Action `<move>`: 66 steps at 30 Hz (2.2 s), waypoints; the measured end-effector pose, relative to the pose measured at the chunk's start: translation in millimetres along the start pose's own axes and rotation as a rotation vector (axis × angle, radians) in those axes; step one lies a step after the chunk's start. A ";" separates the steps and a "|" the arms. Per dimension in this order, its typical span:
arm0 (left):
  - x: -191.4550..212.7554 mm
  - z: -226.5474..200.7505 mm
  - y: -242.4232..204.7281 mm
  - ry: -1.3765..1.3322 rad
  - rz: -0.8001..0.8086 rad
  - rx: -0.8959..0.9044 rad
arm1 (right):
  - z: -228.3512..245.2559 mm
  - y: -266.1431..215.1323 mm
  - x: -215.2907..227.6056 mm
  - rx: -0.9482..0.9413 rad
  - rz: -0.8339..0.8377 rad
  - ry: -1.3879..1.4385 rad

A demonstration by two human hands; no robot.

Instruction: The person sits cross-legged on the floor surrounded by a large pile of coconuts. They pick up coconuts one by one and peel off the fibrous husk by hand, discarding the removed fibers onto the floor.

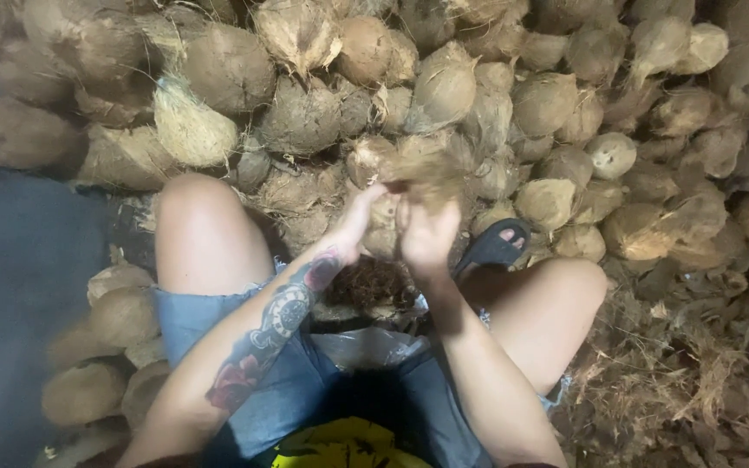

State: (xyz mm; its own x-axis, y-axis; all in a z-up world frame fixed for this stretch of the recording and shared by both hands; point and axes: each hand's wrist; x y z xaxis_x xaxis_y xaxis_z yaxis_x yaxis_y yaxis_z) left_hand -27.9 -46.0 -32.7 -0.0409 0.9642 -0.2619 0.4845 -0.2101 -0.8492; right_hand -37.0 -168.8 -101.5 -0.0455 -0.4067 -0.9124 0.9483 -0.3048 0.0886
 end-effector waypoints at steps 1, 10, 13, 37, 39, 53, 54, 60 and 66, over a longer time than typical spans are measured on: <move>-0.7 3.0 3.7 -0.132 0.118 0.047 | 10.9 -1.5 -38.7 0.123 -0.060 -0.137; 13.5 -15.6 0.1 -0.060 0.379 0.030 | 74.4 11.2 -47.2 -0.022 0.120 -0.043; 18.9 -19.0 1.2 0.110 0.431 -0.080 | 70.2 8.0 -44.9 -0.099 0.206 0.004; 4.7 -6.5 -19.7 -0.446 0.475 -0.035 | 100.1 39.8 -107.9 0.294 -0.040 -0.335; 8.0 -9.9 -21.9 -0.459 0.472 -0.046 | 76.8 30.4 -85.5 0.189 -0.030 -0.299; 16.8 8.9 -15.9 -0.210 0.308 0.076 | 58.3 16.0 -75.3 0.236 -0.623 -0.385; 16.1 2.0 -14.7 -0.206 0.308 0.074 | 64.1 23.6 -68.2 0.239 -0.623 -0.381; 17.6 11.9 17.6 -0.253 0.392 -0.155 | 95.2 36.6 -52.0 0.024 -0.356 -0.207; 20.0 2.0 5.7 -0.082 0.582 -0.237 | 168.8 85.4 9.7 0.189 -0.428 -0.316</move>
State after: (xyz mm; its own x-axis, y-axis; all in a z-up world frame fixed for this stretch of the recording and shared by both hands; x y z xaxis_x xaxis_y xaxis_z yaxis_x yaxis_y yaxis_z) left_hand -27.7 -28.3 -43.8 0.2255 0.6855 -0.6923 0.6278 -0.6456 -0.4348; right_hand -9.5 -344.2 -35.3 -0.5333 -0.4419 -0.7213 0.7530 -0.6366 -0.1667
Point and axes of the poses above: each hand's wrist, its own y-axis towards the middle knuckle, its own x-axis out of the back of the hand, z = x × y, and after that the axes turned 14 degrees about x, right-handed
